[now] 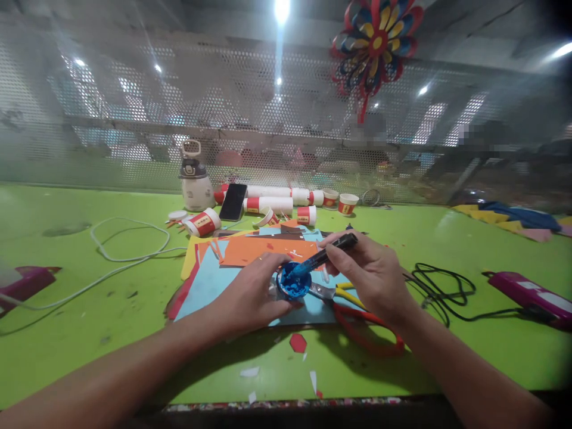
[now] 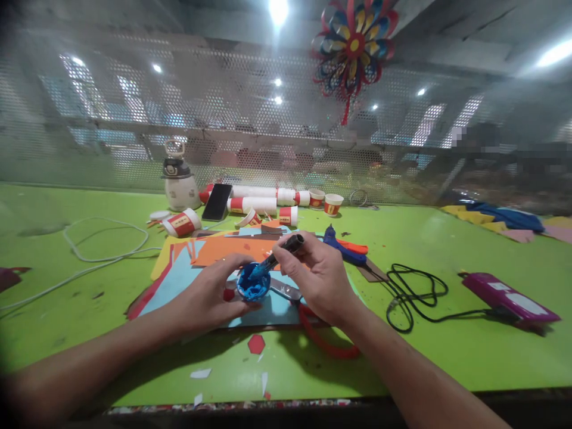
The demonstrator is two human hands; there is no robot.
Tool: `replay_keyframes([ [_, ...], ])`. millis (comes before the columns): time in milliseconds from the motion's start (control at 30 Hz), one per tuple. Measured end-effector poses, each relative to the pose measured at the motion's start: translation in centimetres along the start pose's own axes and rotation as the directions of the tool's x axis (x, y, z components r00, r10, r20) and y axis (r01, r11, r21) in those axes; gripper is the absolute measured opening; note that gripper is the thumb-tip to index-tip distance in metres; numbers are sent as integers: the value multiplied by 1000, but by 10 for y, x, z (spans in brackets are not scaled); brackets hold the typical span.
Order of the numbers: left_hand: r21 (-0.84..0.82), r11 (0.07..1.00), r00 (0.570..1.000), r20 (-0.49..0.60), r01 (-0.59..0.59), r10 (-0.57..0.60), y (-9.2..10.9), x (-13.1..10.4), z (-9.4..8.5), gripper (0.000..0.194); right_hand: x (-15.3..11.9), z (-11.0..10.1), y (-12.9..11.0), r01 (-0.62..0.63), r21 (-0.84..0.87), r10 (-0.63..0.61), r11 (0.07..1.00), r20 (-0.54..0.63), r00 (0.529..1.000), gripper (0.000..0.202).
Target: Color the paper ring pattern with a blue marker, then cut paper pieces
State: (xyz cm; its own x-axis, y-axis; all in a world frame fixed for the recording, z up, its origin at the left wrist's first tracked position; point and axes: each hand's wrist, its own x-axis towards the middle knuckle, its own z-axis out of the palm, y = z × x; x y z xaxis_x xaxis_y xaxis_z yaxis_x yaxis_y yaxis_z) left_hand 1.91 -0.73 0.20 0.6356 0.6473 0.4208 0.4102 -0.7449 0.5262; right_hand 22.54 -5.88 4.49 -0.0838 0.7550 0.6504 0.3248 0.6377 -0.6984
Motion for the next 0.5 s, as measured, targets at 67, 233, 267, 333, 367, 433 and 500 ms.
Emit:
replay_keyframes([
  [67, -3, 1000, 1000, -18, -20, 20, 1, 0, 0, 51, 0, 1, -1, 21, -18, -21, 1000, 25, 999, 9],
  [233, -23, 998, 997, -35, -66, 65, 3, -1, 0, 48, -7, 4, -6, 104, -110, -111, 989, -56, 992, 5],
  [267, -26, 997, 996, -36, -79, 78, 3, -2, 0, 48, -10, 5, -7, 127, -137, -138, 982, -74, 988, 4],
  [333, -29, 993, 992, -51, -113, 112, 1, -2, 0, 48, -14, 5, -9, 197, -201, -217, 959, -83, 973, 9],
  [367, -28, 991, 990, -58, -128, 127, 1, -2, 1, 48, -15, 5, -10, 246, -232, -266, 941, -61, 962, 13],
  [433, -21, 988, 987, -65, -151, 149, 0, -2, 1, 50, -16, 5, -11, 335, -292, -343, 896, 26, 939, 16],
  [500, -8, 988, 986, -59, -154, 153, 1, -3, 1, 49, -15, 4, -11, 386, -330, -366, 861, 123, 922, 12],
])
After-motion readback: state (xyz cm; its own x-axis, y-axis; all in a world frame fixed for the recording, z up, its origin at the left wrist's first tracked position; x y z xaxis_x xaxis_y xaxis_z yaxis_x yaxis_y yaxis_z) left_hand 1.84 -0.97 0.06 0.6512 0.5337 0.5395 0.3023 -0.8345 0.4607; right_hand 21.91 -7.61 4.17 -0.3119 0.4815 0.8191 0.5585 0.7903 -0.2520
